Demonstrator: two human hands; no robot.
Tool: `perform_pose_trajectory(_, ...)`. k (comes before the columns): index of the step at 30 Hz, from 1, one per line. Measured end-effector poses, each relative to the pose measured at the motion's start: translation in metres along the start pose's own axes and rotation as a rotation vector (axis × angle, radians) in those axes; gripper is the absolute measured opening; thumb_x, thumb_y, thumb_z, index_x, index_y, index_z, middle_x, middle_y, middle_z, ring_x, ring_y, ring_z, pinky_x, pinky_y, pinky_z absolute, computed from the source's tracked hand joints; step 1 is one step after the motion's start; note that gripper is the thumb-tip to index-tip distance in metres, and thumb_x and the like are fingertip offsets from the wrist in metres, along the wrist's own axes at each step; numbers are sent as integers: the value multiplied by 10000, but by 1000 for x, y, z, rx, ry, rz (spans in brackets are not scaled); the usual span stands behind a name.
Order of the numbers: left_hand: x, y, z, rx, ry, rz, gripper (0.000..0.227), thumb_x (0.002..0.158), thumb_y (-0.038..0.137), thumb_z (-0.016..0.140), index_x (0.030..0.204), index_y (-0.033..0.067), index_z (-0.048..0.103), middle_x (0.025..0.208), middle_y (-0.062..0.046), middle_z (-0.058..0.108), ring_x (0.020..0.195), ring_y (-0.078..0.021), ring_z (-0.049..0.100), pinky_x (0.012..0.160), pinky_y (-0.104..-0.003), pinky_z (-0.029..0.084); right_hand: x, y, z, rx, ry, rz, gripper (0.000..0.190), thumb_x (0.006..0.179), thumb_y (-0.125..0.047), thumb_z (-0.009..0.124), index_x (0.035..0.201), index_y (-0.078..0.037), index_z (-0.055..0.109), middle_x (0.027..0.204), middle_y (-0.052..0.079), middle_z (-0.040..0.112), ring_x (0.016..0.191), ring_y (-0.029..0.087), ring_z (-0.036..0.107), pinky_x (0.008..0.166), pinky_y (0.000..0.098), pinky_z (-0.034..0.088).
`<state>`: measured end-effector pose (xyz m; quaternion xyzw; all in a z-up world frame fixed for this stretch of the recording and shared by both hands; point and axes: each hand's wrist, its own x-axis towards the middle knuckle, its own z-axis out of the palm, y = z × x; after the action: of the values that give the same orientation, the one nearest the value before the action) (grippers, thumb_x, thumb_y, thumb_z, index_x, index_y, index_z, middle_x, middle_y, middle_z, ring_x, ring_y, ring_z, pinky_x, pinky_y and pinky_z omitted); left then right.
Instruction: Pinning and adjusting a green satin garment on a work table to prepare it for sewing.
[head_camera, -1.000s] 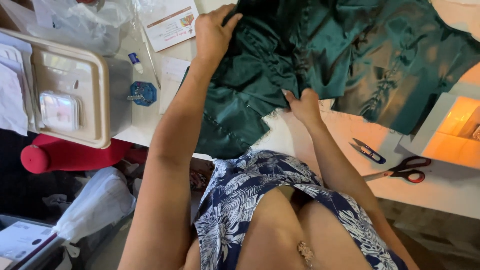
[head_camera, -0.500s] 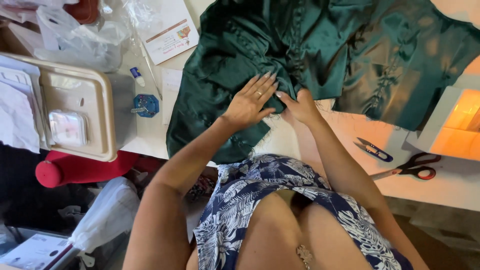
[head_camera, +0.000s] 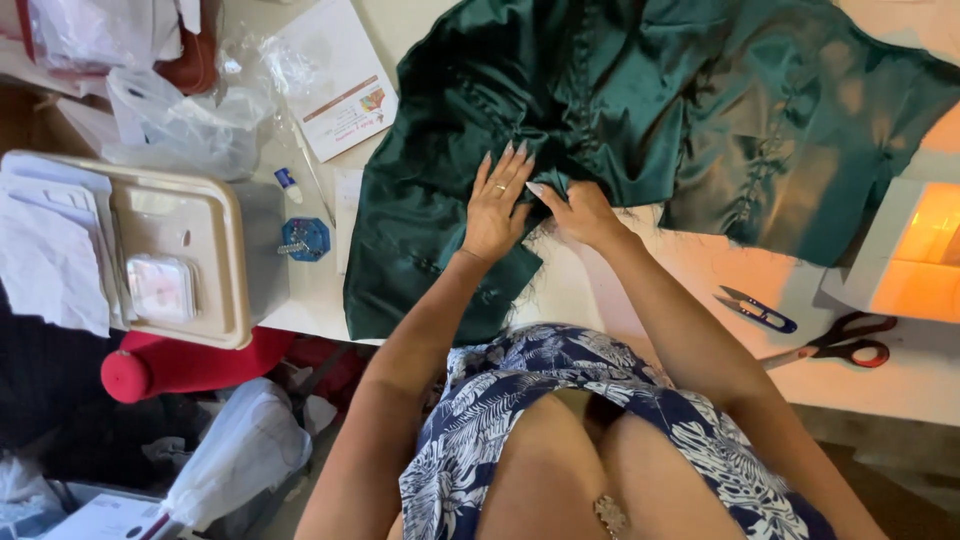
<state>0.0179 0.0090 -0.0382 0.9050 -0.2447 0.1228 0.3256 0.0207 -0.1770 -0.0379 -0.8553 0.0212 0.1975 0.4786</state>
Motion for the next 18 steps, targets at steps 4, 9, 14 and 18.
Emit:
perform_pose_trajectory(4,3,1,-1,-113,101,-43,443,929,55,602,1369,103,620,1437,-80,585,1357,-236,531,1230,-444,311,-4,-3,-2,-6,6,-2,708,1026,-459,607,562,74,562,507,252,542,488,347,575,458,385,425)
perform_pose_trajectory(9,-1,5,9,-226,186,-91,330,972,42,572,1279,83,683,1351,-117,646,1284,-285,594,1197,-459,368,-4,4,7,-78,50,8,727,982,-514,633,587,95,583,576,312,565,630,437,638,504,452,466)
perform_pose_trajectory(14,-4,9,11,-324,240,-150,322,966,-5,578,1259,60,695,1310,-132,668,1257,-288,611,1181,-453,405,3,20,26,-142,72,36,722,986,-550,582,622,73,614,624,284,625,697,421,675,576,448,535)
perform_pose_trajectory(18,-5,9,10,-343,230,-155,351,958,-29,565,1270,65,693,1303,-132,670,1256,-279,608,1189,-434,404,-1,9,23,-160,95,10,707,977,-540,593,638,77,643,625,293,620,739,436,674,620,474,540)
